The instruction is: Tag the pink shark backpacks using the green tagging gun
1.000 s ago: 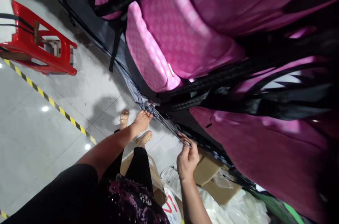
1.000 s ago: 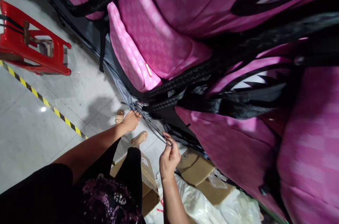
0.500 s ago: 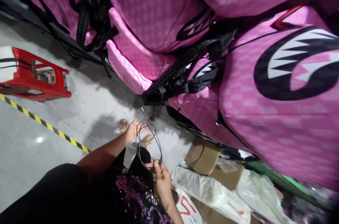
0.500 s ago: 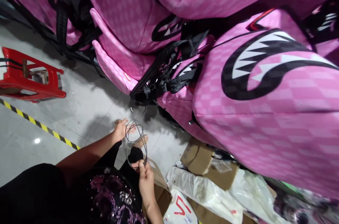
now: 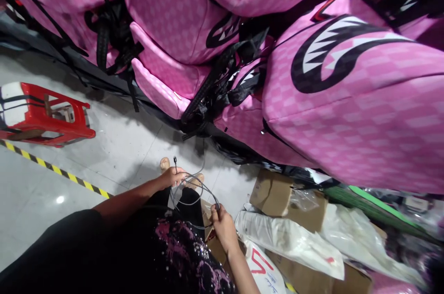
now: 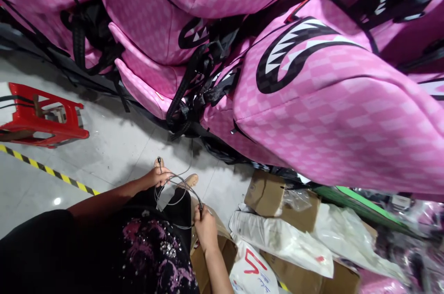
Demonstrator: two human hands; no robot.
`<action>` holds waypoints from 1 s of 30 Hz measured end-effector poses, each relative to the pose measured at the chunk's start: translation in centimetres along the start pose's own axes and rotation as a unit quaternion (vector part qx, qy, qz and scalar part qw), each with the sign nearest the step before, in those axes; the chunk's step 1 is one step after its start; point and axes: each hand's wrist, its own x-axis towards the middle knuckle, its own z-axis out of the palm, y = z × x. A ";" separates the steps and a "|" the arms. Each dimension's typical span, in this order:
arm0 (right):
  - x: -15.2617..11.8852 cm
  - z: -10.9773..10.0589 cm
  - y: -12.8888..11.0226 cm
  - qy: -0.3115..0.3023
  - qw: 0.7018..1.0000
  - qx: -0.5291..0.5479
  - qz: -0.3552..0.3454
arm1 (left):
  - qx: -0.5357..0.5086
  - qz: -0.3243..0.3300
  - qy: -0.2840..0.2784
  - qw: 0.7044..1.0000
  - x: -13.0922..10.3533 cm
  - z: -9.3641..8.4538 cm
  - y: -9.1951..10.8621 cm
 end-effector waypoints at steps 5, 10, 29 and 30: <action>2.4 -1.6 -0.1 0.101 0.984 -0.020 -0.146 | 0.039 -0.005 -0.043 0.998 -2.4 0.9 1.1; 5.8 -5.2 -0.1 -0.031 0.973 0.054 -0.220 | 0.045 0.000 -0.020 0.999 -2.9 2.1 2.9; 7.0 -14.0 7.5 -0.205 0.927 0.314 0.001 | -0.031 0.077 0.006 0.997 6.5 17.7 4.2; 7.1 -14.7 8.2 -0.180 0.923 0.340 0.005 | -0.048 0.069 0.016 0.996 7.1 18.3 3.8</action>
